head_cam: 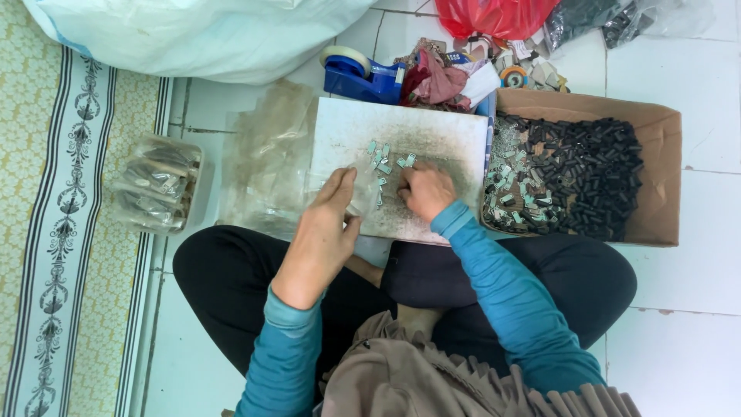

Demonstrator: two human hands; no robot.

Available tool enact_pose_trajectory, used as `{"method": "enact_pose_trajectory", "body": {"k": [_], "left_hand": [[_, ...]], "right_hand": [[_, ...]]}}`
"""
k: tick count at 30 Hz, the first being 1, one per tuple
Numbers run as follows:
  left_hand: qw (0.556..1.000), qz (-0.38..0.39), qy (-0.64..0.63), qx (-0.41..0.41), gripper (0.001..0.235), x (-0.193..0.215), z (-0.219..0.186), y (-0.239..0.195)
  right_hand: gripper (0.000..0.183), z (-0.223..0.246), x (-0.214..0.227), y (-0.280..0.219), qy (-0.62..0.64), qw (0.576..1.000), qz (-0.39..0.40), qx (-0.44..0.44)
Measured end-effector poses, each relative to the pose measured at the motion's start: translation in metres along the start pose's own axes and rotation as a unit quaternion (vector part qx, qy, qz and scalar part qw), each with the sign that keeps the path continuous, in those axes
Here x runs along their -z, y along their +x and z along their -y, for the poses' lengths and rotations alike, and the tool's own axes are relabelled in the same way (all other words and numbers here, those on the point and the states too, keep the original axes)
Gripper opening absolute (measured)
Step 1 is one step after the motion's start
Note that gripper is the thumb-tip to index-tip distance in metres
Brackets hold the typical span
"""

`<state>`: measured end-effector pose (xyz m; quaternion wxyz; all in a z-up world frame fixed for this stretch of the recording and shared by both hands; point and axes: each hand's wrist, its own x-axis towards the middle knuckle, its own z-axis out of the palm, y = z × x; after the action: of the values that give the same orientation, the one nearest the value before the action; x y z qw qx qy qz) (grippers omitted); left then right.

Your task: The person sits on the floor and places small metal hardware pieces into a clear plastic bag. They then seal the bag and set it aside, repeating the process with another bag.

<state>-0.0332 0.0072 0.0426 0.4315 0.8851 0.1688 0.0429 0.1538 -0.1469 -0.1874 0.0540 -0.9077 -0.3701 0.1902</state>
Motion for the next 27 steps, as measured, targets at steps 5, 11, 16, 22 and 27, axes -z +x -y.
{"method": "enact_pose_trajectory", "body": {"k": [5, 11, 16, 22, 27], "left_hand": [[1.000, 0.017, -0.011, -0.006, 0.065, -0.007, 0.001, 0.002], [0.999, -0.001, -0.042, -0.019, 0.066, -0.009, 0.006, 0.006], [0.998, 0.000, -0.050, -0.049, 0.063, -0.021, 0.017, 0.014], [0.997, -0.025, -0.072, -0.013, 0.067, 0.024, -0.006, -0.004], [0.995, -0.072, -0.040, -0.053, 0.066, 0.058, -0.028, -0.037]], "right_hand": [[0.028, 0.010, 0.038, -0.010, 0.108, 0.994, -0.021, 0.002], [0.015, 0.051, 0.136, -0.058, 0.457, 0.840, -0.229, 0.180], [0.015, 0.073, 0.143, -0.070, 0.382, 0.849, -0.276, 0.238], [0.020, 0.013, 0.083, -0.033, 0.260, 0.924, -0.253, 0.122], [0.035, 0.006, 0.055, -0.024, 0.048, 0.999, 0.018, -0.014]]}}
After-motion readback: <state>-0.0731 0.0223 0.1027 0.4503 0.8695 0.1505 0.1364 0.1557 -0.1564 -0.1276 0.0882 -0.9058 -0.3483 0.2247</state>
